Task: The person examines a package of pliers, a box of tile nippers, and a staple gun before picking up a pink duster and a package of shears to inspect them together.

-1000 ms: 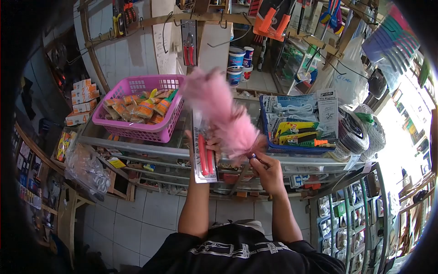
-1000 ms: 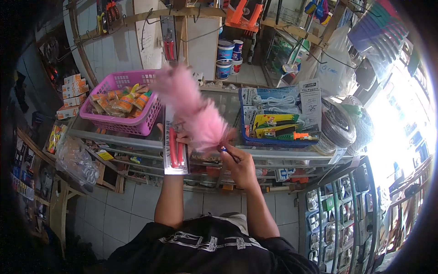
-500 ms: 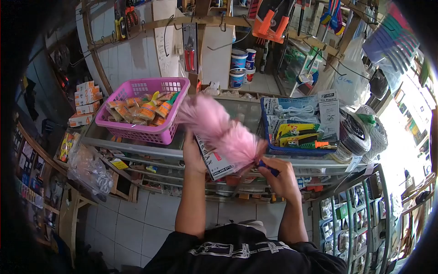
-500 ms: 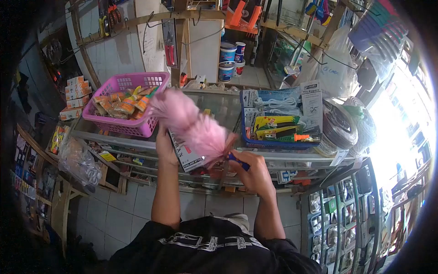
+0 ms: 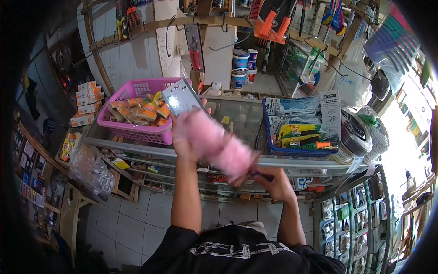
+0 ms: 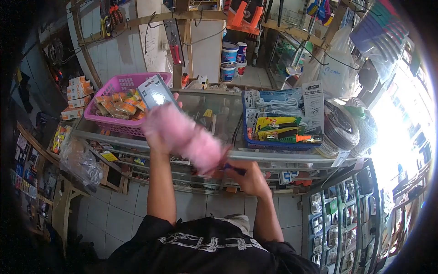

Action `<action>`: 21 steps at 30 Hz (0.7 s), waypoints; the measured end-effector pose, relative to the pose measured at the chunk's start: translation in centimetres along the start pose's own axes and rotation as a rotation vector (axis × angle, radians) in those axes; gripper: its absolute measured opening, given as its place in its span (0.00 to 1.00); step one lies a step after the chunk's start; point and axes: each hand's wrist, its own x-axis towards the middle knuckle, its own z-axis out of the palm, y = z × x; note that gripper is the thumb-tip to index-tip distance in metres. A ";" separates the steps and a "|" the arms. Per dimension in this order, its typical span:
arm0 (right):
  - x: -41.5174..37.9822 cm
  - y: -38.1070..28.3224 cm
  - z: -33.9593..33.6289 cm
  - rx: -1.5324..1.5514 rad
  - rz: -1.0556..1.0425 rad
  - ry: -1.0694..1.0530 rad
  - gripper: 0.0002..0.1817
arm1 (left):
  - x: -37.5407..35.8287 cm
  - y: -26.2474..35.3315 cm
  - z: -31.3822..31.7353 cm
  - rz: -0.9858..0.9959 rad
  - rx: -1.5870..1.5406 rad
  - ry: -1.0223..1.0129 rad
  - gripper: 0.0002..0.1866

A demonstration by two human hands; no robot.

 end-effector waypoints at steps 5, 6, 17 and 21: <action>0.1 1.2 1.7 0.087 0.063 0.052 0.12 | -1.9 0.5 2.5 0.017 -0.179 0.119 0.34; 0.1 0.0 1.5 0.080 0.007 0.001 0.13 | -1.6 0.3 2.0 0.026 -0.228 0.097 0.33; 1.2 -1.7 6.0 0.114 0.020 0.020 0.13 | -1.8 -1.6 -0.4 -0.044 -0.429 -0.272 0.38; 2.0 -4.8 5.6 0.065 0.120 0.085 0.13 | -2.8 -2.7 -1.3 0.086 -0.080 -0.163 0.39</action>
